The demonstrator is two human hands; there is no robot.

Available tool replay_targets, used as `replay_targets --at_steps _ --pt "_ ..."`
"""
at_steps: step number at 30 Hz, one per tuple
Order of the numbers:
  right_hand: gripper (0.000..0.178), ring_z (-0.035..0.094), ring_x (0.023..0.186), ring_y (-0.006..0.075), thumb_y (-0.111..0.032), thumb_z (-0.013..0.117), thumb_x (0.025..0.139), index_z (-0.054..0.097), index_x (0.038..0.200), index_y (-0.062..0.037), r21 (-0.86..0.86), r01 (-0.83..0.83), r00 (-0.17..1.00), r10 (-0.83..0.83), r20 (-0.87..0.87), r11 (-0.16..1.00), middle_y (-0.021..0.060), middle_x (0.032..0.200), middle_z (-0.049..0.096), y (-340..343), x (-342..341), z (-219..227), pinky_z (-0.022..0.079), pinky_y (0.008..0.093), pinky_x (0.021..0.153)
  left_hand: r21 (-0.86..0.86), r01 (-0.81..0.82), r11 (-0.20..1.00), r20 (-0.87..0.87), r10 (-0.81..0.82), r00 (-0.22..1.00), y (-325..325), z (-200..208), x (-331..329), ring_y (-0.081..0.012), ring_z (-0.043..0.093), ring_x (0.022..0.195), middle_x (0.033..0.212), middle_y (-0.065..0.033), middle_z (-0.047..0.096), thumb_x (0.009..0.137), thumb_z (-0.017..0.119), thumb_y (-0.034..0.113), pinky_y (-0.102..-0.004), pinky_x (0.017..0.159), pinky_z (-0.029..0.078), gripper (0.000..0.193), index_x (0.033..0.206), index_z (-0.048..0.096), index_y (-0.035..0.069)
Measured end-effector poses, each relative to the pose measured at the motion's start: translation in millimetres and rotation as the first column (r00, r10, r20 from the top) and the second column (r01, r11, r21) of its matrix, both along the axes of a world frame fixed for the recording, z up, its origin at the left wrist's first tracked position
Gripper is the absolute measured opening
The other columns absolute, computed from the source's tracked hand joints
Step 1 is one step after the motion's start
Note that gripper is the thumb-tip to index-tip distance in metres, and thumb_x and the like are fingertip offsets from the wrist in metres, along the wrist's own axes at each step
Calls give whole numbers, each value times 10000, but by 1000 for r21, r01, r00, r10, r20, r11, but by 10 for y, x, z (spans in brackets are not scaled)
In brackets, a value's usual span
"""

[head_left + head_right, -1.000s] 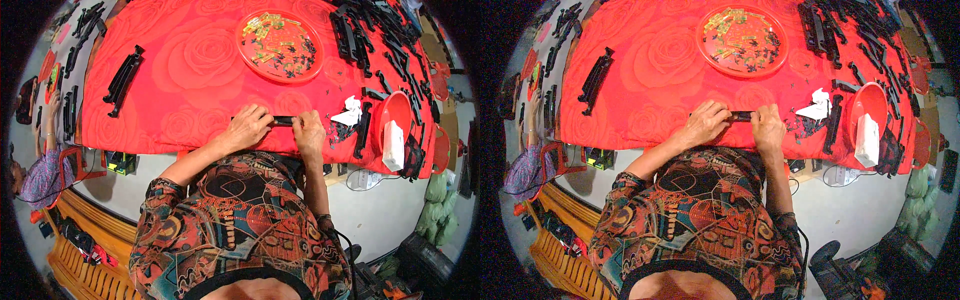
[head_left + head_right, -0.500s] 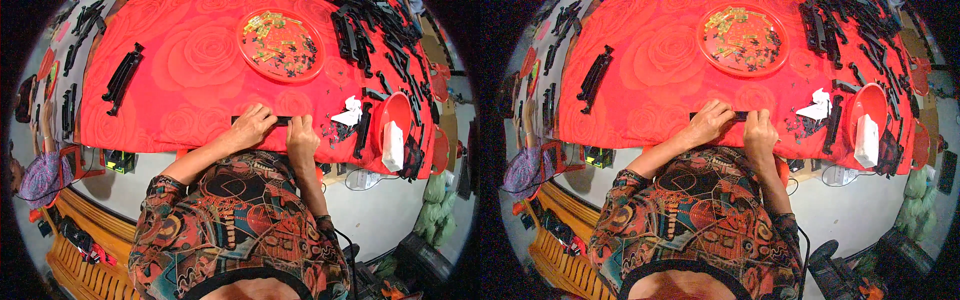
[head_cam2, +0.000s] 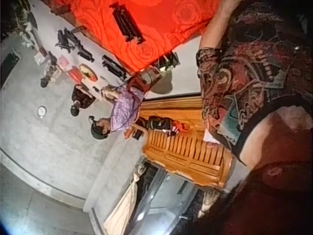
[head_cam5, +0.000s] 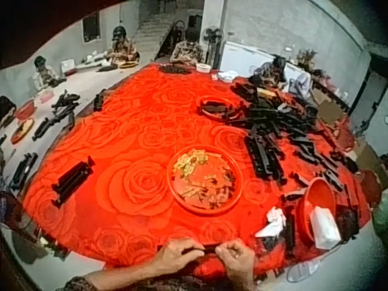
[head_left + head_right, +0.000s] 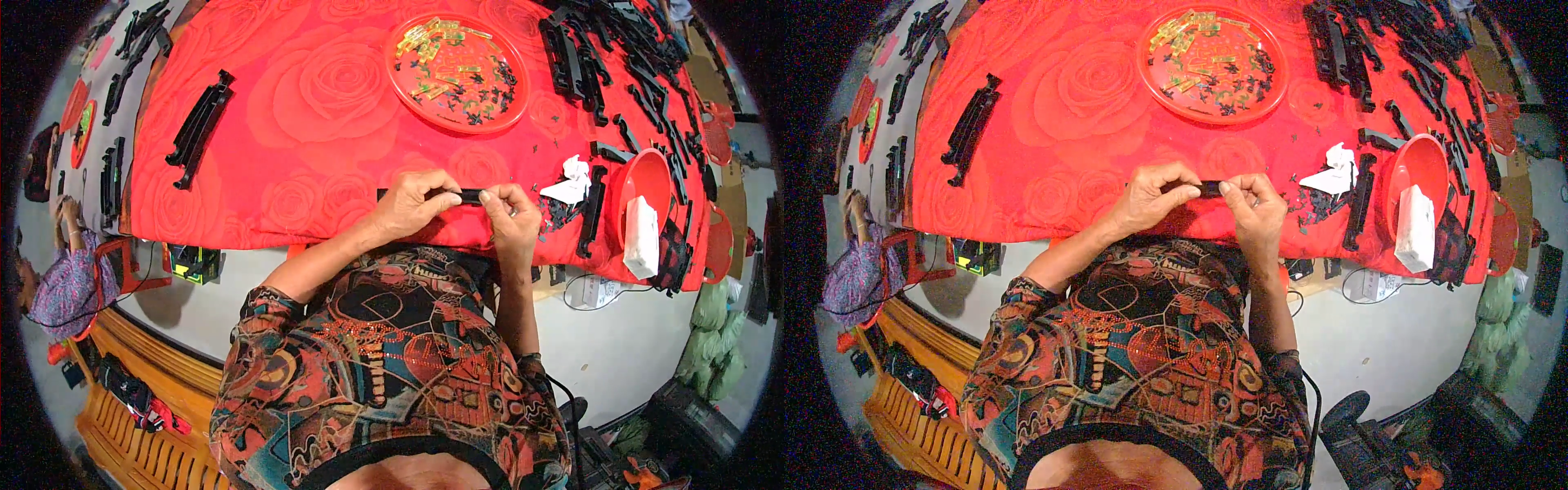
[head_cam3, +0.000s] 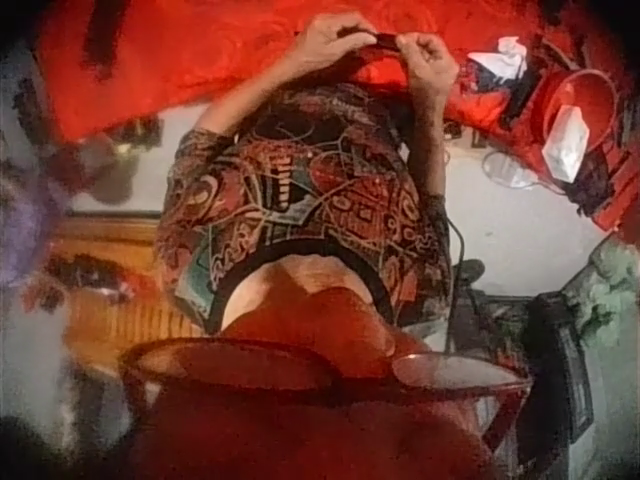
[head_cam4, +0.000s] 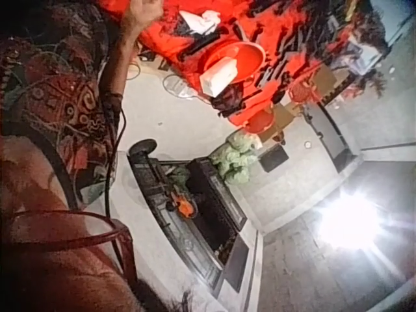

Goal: The person scrapes plastic from a black component using a small handheld blade, takes small pieces from a tray, and fits the parts into the black plastic casing by hand.

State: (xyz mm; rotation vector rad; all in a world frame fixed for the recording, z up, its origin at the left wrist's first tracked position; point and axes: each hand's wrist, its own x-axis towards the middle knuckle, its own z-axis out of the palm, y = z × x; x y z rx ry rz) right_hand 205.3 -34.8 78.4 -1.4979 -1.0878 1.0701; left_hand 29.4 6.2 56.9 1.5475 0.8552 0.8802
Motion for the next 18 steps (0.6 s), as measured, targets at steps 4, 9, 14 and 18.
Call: replay_targets --at_steps 4,9,14,18 --pt "99 439 640 45 -60 689 788 619 801 9 27 -50 998 49 34 998 -15 741 508 -54 -98 -22 356 200 560 -38 -41 998 35 42 999 -39 -65 -35 -93 513 569 612 -54 556 805 638 80 -265 526 414 85 806 619 -3" --pt "97 452 647 59 -73 697 778 641 781 6 53 -86 968 70 241 995 4 738 529 -18 -88 -58 371 214 572 240 -14 971 -200 64 978 -20 -36 -166 -236 585 736 785 -109 610 784 654 129 -346 656 455 194 932 610 11" --pt "147 424 560 56 -121 701 776 646 756 13 -199 -38 985 71 157 979 -18 587 515 142 124 -268 353 235 496 592 -72 803 -291 297 909 84 -165 -673 -311 549 884 942 -150 593 735 683 163 -382 780 439 332 1008 580 5" --pt "131 399 533 35 -80 689 786 629 720 16 -235 -107 953 167 254 966 -44 588 503 167 23 -321 316 213 466 532 -13 847 -369 245 897 -63 -228 -785 -314 532 912 979 -137 580 679 731 181 -404 797 428 408 1018 576 14"
